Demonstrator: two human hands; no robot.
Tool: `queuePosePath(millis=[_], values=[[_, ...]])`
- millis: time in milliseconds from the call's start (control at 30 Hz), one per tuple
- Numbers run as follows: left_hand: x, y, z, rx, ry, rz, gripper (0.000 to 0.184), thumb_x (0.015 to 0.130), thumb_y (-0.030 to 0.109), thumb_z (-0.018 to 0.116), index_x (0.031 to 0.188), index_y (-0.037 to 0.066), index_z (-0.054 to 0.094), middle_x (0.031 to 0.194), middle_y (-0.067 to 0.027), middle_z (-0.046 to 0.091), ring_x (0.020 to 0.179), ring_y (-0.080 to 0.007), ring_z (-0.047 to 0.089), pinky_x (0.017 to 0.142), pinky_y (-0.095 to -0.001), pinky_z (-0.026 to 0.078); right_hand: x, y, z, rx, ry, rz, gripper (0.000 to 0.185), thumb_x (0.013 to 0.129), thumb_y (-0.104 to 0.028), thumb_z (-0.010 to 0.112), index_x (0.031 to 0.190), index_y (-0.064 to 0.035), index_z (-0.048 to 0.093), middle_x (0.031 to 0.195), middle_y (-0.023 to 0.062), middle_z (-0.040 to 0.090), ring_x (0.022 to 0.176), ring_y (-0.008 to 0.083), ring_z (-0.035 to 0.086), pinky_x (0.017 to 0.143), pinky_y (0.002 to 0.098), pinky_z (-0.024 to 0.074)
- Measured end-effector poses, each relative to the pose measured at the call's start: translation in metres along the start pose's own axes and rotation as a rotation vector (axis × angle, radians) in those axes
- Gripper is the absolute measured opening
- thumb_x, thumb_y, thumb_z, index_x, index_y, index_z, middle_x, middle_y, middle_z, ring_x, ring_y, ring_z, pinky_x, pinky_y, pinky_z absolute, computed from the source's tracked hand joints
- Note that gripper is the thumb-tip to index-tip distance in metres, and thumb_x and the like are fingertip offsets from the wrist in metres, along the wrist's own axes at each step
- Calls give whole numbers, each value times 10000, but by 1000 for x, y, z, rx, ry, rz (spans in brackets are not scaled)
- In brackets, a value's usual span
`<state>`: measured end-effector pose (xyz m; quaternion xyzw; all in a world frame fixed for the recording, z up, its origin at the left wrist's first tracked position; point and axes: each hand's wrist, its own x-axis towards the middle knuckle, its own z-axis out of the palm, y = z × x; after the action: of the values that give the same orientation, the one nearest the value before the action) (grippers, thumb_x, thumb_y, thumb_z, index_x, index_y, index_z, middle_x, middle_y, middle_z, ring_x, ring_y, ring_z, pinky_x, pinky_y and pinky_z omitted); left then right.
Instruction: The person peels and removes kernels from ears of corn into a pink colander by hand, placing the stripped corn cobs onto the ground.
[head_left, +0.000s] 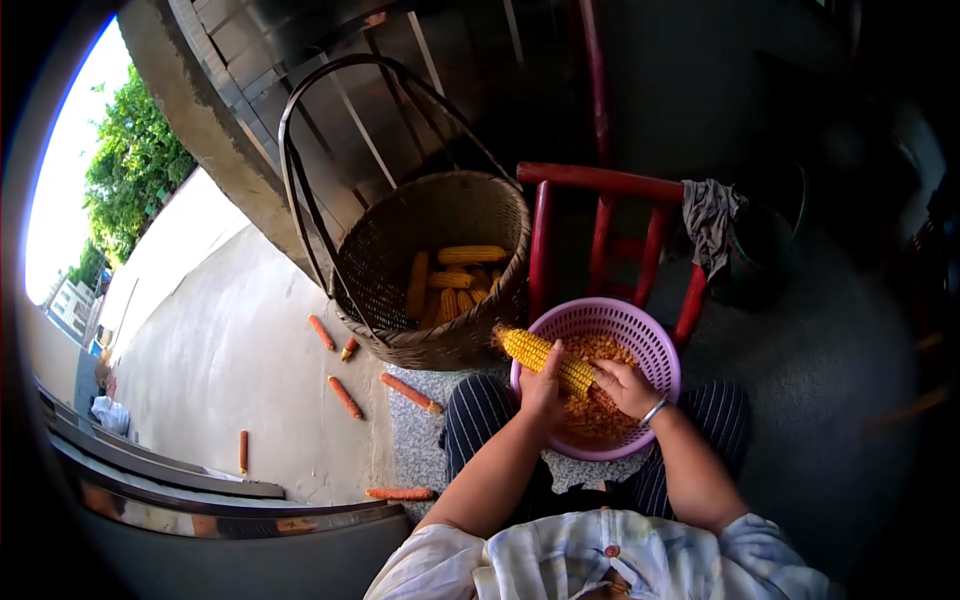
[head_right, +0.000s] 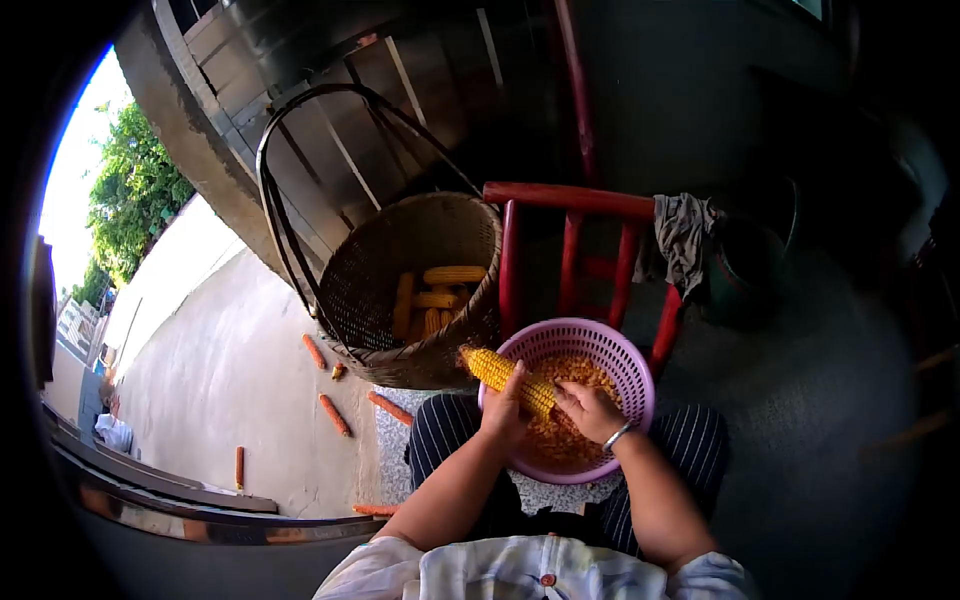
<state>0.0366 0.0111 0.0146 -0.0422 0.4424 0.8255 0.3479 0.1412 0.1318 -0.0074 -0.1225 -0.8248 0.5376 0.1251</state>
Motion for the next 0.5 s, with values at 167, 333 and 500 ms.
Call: queuePosePath(millis=[167,333,500], values=[[3,-5,-1,-16,34,118,281,826,111,622,1046,46,461,933,-56,556,824,-176,563,697,-325,502,-6,-25,17,-523,-16,-13,718,773,-396,621,1297,-13,314,866,219,624,765,359,620,699,407,497],[-2,4,1,-20,12,68,275,829,101,611,1051,43,458,929,-64,558,816,-186,568,682,-330,507,-2,-27,2,-255,-140,4,574,758,-298,643,1196,1,424,830,219,620,760,356,620,667,410,494],[-7,10,4,-54,5,-59,332,830,150,615,1093,81,426,961,-76,549,850,-219,568,692,-369,513,-5,-46,-11,-158,-79,-67,299,803,-233,598,1000,-10,574,782,173,627,728,292,623,655,367,481]])
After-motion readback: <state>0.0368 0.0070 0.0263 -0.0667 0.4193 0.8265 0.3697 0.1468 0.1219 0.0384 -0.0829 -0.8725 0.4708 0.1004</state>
